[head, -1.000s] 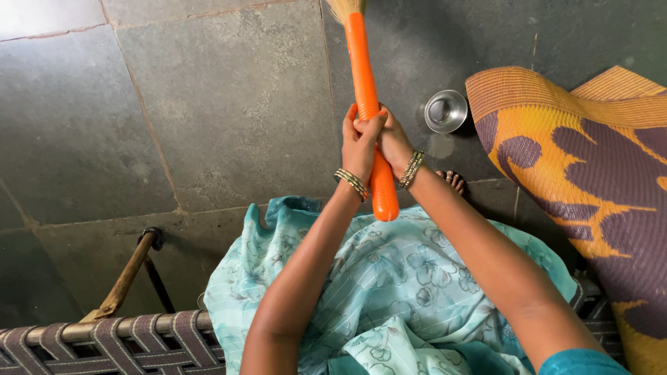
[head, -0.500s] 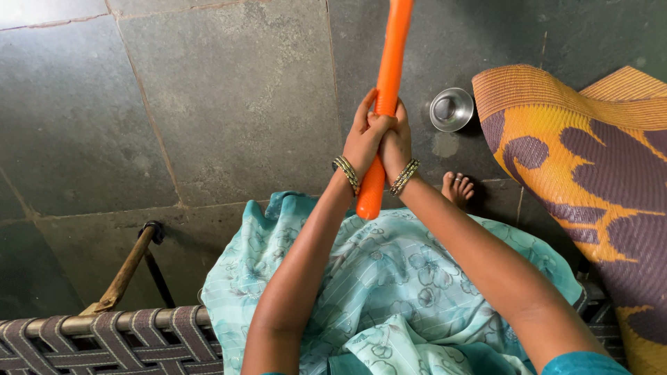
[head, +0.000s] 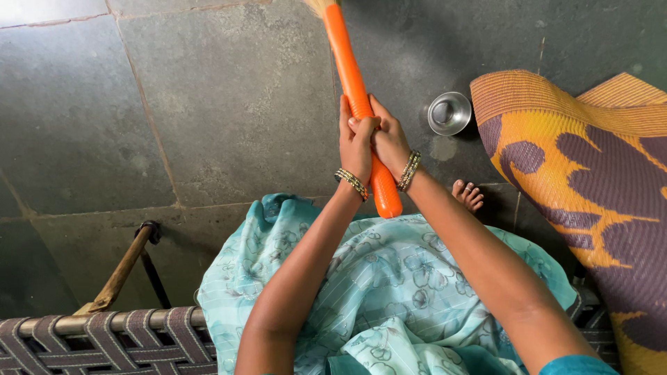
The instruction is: The person assembles a broom by repeatedly sliding, twisting, and pressing a plastic handle onto the broom by hand.
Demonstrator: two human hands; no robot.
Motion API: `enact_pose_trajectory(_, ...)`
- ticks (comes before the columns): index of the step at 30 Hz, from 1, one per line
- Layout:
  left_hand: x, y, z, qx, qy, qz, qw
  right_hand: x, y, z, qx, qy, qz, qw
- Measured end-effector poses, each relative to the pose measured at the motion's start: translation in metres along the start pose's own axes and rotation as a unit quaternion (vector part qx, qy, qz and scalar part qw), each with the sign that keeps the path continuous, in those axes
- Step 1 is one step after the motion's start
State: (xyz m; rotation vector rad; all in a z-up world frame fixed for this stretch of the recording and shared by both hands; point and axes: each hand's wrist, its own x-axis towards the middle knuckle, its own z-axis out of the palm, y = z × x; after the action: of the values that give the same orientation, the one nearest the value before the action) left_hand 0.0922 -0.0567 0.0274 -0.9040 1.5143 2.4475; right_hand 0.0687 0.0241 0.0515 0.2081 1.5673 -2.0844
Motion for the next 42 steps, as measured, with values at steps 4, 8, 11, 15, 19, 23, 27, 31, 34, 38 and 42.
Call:
enact_pose_trajectory(4, 0.001, 0.016, 0.000, 0.108, -0.029, 0.019, 0.994, -0.004, -0.001, 0.010, 0.022, 0.053, -0.053, 0.997)
enact_pose_trajectory(8, 0.011, 0.015, -0.005, 0.191, -0.123, -0.013, 0.974, -0.001, 0.020, 0.006, 0.005, 0.170, -0.077, 0.982)
enact_pose_trajectory(11, 0.022, 0.000, -0.011, 0.141, -0.177, -0.080, 0.971, 0.010, 0.039, -0.005, 0.079, 0.218, -0.034, 0.972)
enact_pose_trajectory(15, 0.030, -0.017, -0.018, 0.165, -0.129, -0.078, 0.975, 0.011, 0.043, -0.011, 0.091, 0.185, -0.031, 0.978)
enact_pose_trajectory(19, 0.026, -0.028, -0.017, 0.155, -0.046, -0.048, 0.986, 0.013, 0.028, -0.021, 0.086, 0.104, 0.010, 0.991)
enact_pose_trajectory(23, 0.039, -0.029, -0.022, 0.051, -0.021, -0.031, 0.998, 0.019, 0.029, -0.019, -0.001, 0.120, 0.056, 0.991)
enact_pose_trajectory(27, 0.051, -0.018, -0.040, -0.005, -0.017, -0.102, 0.995, 0.019, 0.032, -0.021, -0.026, 0.099, 0.117, 0.988)
enact_pose_trajectory(31, 0.047, -0.022, -0.042, 0.146, 0.028, -0.021, 0.989, 0.022, 0.030, -0.031, -0.068, 0.117, 0.075, 0.988)
enact_pose_trajectory(34, 0.038, -0.029, -0.035, 0.241, 0.027, 0.015, 0.970, 0.028, 0.020, -0.043, -0.046, 0.180, 0.059, 0.981)
enact_pose_trajectory(38, 0.028, -0.040, -0.027, 0.229, -0.092, 0.064, 0.967, 0.033, 0.017, -0.060, 0.108, 0.209, 0.114, 0.965)
enact_pose_trajectory(42, 0.014, -0.026, -0.014, 0.208, -0.199, 0.053, 0.956, 0.036, 0.032, -0.079, 0.240, 0.119, 0.032, 0.963)
